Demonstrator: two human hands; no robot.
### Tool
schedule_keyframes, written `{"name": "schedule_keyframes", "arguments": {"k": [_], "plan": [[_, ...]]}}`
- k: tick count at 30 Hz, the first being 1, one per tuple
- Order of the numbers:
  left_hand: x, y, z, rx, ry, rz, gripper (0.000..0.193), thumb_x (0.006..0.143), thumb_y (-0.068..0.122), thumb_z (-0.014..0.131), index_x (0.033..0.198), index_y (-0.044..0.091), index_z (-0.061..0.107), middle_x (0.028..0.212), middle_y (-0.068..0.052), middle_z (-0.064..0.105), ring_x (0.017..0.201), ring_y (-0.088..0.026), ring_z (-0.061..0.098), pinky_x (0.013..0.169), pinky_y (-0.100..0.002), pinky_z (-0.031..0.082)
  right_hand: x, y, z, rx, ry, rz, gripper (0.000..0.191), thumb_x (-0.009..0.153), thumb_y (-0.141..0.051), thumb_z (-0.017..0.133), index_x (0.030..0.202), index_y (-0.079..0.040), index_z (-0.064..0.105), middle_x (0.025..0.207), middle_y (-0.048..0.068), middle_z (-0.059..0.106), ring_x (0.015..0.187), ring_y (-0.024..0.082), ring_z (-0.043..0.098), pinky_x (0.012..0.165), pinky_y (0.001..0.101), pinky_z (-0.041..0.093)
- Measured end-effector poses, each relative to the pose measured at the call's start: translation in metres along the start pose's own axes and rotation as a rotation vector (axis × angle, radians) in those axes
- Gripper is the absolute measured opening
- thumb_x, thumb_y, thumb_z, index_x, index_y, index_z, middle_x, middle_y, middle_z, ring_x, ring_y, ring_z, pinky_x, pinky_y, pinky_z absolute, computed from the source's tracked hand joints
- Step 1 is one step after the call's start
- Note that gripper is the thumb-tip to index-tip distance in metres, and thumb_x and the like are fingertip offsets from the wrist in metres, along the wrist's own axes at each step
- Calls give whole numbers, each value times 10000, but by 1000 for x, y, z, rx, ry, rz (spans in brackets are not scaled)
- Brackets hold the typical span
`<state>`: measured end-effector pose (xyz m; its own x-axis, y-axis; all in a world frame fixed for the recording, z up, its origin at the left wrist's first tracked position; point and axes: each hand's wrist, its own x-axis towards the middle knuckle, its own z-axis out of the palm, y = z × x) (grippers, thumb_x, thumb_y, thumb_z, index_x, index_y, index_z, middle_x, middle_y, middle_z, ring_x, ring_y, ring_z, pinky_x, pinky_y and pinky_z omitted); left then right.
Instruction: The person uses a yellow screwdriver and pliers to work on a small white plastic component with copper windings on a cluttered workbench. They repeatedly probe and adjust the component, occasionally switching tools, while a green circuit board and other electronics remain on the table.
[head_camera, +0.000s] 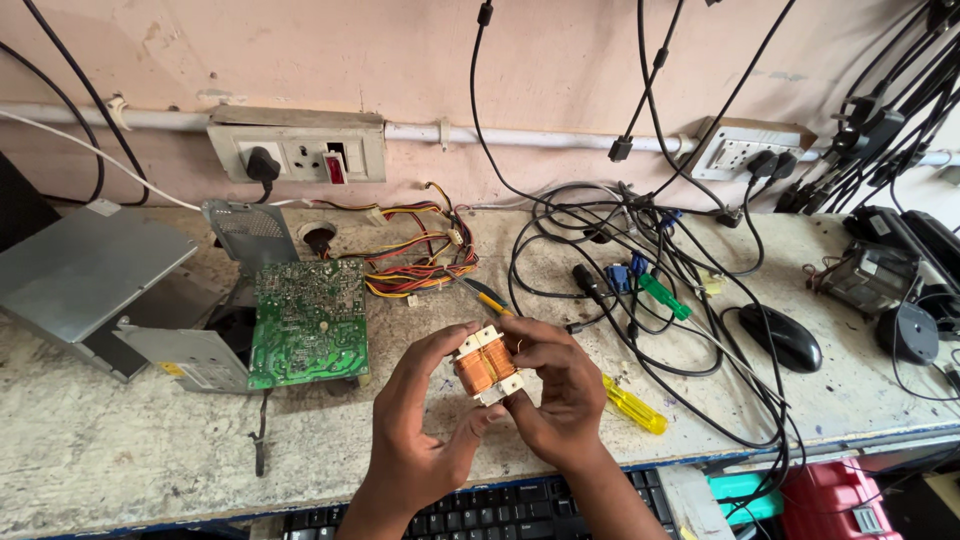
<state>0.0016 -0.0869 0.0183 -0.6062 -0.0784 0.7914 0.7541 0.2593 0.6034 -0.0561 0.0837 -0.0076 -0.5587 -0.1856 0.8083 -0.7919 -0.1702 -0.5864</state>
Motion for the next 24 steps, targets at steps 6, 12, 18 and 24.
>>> {"name": "schedule_keyframes", "arguments": {"k": [6,12,18,24], "plan": [[1,1,-2,19,-5,-24,651,839,149,841,1395,17,528,1376,-197,646,1292,-338,655,1091,-429,521,1,1,-1,-29,6,9,368,805,126,737,1085,-23,553,1345,251,656,1264,299,649,1048,404,548],[3,2,-2,29,5,-7,649,829,144,847,1389,26,541,1368,-192,651,1287,-337,659,1088,-422,525,3,0,-2,-71,-12,-33,378,802,119,758,1090,-31,563,1292,243,680,1260,308,667,1081,419,549],[3,3,-3,27,17,0,647,831,165,852,1380,16,543,1357,-188,658,1272,-332,666,1092,-418,519,3,-2,-1,-89,-9,-15,394,778,140,728,1090,-29,557,1285,243,687,1242,301,669,1083,412,538],[3,0,-4,43,27,-9,665,814,238,870,1355,4,562,1330,-200,645,1249,-338,659,1072,-424,516,3,-3,-3,-100,-7,-17,425,761,144,725,1105,-30,547,1274,234,690,1240,301,675,1077,400,533]]}}
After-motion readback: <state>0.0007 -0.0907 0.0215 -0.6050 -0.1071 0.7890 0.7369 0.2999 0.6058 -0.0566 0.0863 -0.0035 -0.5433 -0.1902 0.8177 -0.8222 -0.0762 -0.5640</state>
